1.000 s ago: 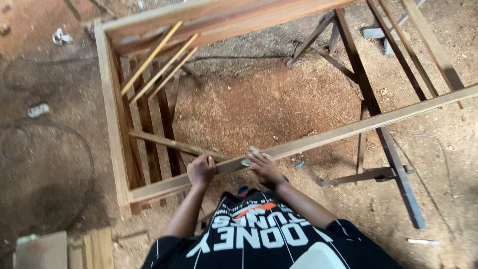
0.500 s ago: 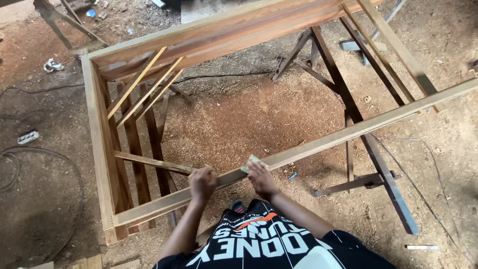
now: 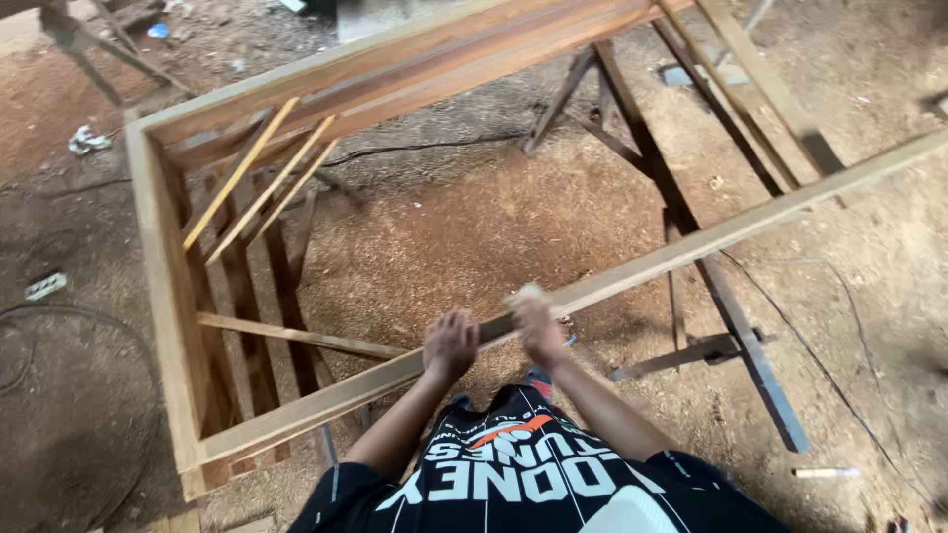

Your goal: The person sands the interior and exterior edges of a rectangular wooden frame by hand using a small piece of sandpaper.

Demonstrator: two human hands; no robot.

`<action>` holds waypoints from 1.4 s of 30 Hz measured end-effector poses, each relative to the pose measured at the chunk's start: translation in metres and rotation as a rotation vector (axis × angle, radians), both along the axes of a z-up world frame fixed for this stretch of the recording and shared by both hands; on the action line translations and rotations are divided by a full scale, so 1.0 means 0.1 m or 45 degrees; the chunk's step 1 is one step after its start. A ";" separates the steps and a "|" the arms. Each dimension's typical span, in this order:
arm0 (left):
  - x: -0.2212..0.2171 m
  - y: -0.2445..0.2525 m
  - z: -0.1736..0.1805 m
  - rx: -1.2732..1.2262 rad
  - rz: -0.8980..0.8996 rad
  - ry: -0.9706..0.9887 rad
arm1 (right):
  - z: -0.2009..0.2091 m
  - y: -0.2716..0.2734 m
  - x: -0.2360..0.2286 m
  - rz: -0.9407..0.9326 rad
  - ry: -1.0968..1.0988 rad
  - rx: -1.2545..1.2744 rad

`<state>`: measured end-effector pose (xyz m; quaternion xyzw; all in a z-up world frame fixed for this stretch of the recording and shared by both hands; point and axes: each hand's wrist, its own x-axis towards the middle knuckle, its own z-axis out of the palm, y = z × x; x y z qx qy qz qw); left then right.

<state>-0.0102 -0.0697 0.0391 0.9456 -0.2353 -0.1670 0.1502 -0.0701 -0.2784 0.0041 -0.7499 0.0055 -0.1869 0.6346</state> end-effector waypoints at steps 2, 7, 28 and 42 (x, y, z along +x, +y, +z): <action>-0.02 0.00 0.06 -0.076 0.040 -0.061 | 0.10 0.08 -0.09 0.061 0.001 -1.255; -0.01 -0.07 0.09 0.086 0.094 0.080 | 0.46 -0.76 -0.08 0.122 0.629 -1.075; -0.05 -0.08 -0.29 0.140 0.221 -0.254 | 0.45 -1.70 0.15 -0.724 0.100 -2.015; -0.01 -0.08 -0.09 -0.036 0.132 -0.287 | 0.11 -1.74 -0.19 -0.097 0.424 -1.854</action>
